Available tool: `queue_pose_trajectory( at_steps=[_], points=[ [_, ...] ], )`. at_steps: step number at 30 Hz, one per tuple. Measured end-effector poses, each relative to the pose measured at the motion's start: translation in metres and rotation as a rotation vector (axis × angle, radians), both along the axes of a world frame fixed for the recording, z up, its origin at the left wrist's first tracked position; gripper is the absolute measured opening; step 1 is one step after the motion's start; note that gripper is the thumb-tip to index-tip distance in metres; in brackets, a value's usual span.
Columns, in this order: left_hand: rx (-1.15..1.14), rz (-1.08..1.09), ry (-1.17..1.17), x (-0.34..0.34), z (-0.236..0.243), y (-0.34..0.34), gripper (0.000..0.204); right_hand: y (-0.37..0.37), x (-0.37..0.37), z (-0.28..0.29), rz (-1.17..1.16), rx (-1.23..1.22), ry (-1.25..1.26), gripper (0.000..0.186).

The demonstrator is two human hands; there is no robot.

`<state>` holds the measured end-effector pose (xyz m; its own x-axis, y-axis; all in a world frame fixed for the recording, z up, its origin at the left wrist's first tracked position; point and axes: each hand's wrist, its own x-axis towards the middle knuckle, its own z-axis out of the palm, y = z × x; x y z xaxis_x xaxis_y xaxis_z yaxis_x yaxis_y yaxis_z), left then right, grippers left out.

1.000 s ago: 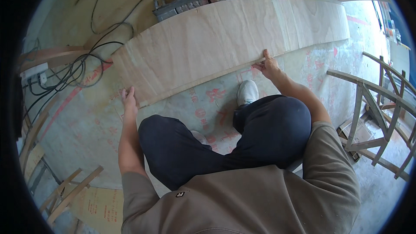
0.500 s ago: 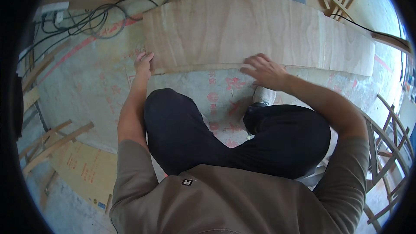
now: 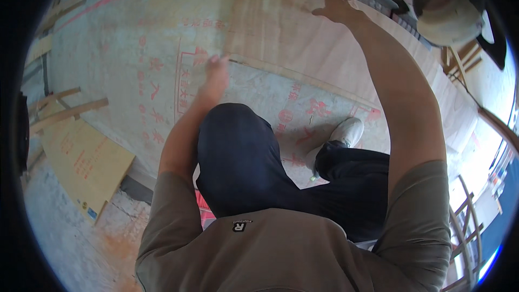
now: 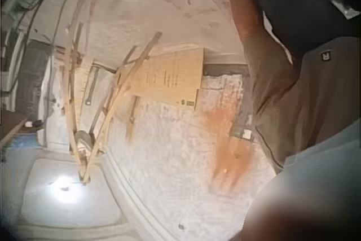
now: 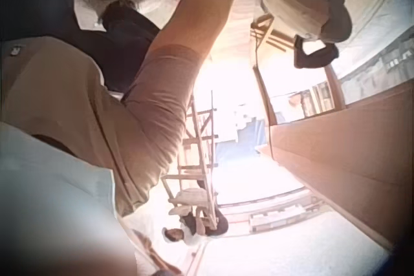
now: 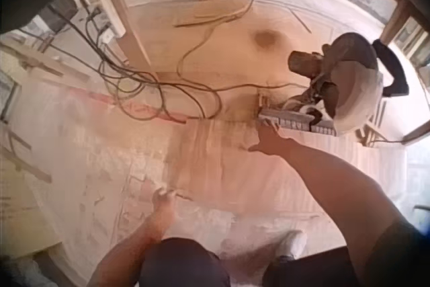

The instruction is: Cutting a thin plywood board using a miter saw.

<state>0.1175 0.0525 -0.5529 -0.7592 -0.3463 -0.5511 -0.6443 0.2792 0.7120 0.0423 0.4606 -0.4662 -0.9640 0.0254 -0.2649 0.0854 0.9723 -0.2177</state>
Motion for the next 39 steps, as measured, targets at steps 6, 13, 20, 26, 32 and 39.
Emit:
queue_pose_trajectory(
  at_steps=[6, 13, 20, 26, 32, 39],
  points=[
    [0.374, 0.253, -0.175, 0.012, 0.038, 0.038, 0.06, 0.004, -0.006, -0.006, 0.023, 0.036, -0.133, 0.103],
    [0.276, 0.198, -0.084, -0.01, 0.023, 0.041, 0.052, -0.01, -0.001, -0.009, 0.157, -0.117, 0.011, 0.099],
    [0.128, -0.045, -0.193, -0.019, 0.025, 0.033, 0.046, -0.016, 0.006, 0.0, 0.013, 0.028, -0.09, 0.101],
    [-0.266, -0.265, -0.001, -0.03, -0.027, -0.001, 0.045, -0.042, 0.013, 0.008, -0.109, 0.014, -0.099, 0.109],
    [-0.648, -0.722, 0.093, -0.046, -0.012, 0.059, 0.045, -0.011, 0.127, 0.031, 0.08, -0.108, 0.107, 0.09],
    [-0.198, -0.652, 0.024, -0.122, -0.01, 0.058, 0.041, 0.19, 0.345, 0.043, -0.79, 0.069, -0.125, 0.082]
  ],
)
